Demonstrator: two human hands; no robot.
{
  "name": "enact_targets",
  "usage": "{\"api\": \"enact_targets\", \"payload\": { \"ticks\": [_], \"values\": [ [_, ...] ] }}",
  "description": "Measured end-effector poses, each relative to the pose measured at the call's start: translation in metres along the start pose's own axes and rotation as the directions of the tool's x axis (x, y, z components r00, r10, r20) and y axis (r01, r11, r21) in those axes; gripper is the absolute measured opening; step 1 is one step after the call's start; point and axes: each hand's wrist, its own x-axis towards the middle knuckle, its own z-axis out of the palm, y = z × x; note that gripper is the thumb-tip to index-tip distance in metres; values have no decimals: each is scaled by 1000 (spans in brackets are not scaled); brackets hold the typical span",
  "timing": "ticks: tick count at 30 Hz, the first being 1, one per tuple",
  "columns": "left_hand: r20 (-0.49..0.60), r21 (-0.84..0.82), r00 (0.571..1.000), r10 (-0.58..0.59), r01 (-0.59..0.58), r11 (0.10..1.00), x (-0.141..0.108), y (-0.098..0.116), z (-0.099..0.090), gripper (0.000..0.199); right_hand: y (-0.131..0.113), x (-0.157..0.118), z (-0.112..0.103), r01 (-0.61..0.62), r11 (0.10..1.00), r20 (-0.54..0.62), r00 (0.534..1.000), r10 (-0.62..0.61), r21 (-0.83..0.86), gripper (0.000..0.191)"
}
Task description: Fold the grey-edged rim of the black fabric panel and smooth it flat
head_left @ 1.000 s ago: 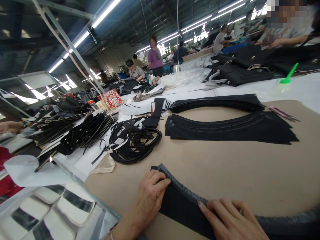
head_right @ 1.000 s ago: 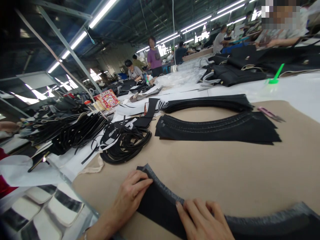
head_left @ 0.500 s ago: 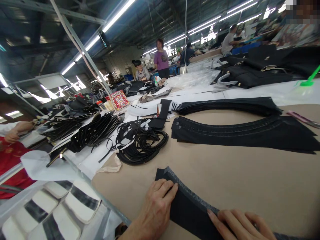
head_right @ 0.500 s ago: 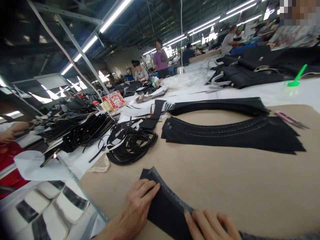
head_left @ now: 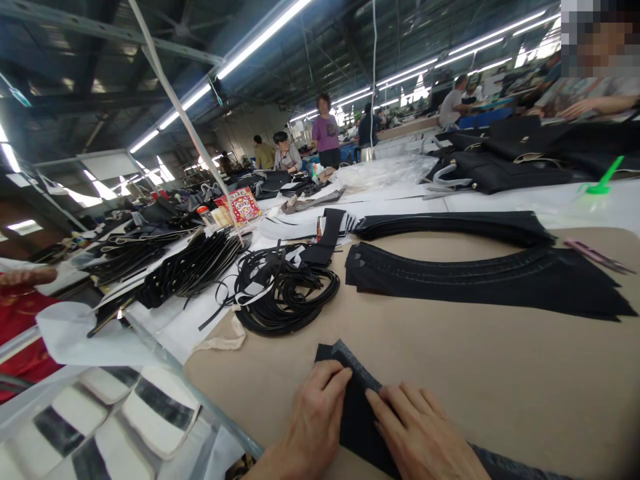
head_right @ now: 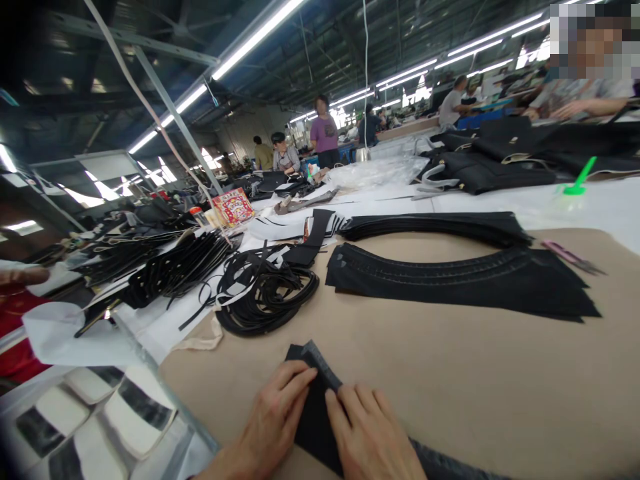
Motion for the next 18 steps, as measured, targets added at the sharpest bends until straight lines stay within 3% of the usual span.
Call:
{"api": "enact_targets", "payload": {
  "ticks": [3,9,18],
  "values": [
    [-40,-39,998,-50,49,998,4,-9,-2,29,-5,1,12,-23,1000,15,1000,23,-1,44],
    [14,55,998,68,-69,996,11,-21,-7,35,-5,-6,18,-37,999,38,999,37,-4,45],
    [96,186,991,93,-109,976,8,-21,-6,40,-3,-9,23,11,998,6,1000,-11,-58,42]
  ]
}}
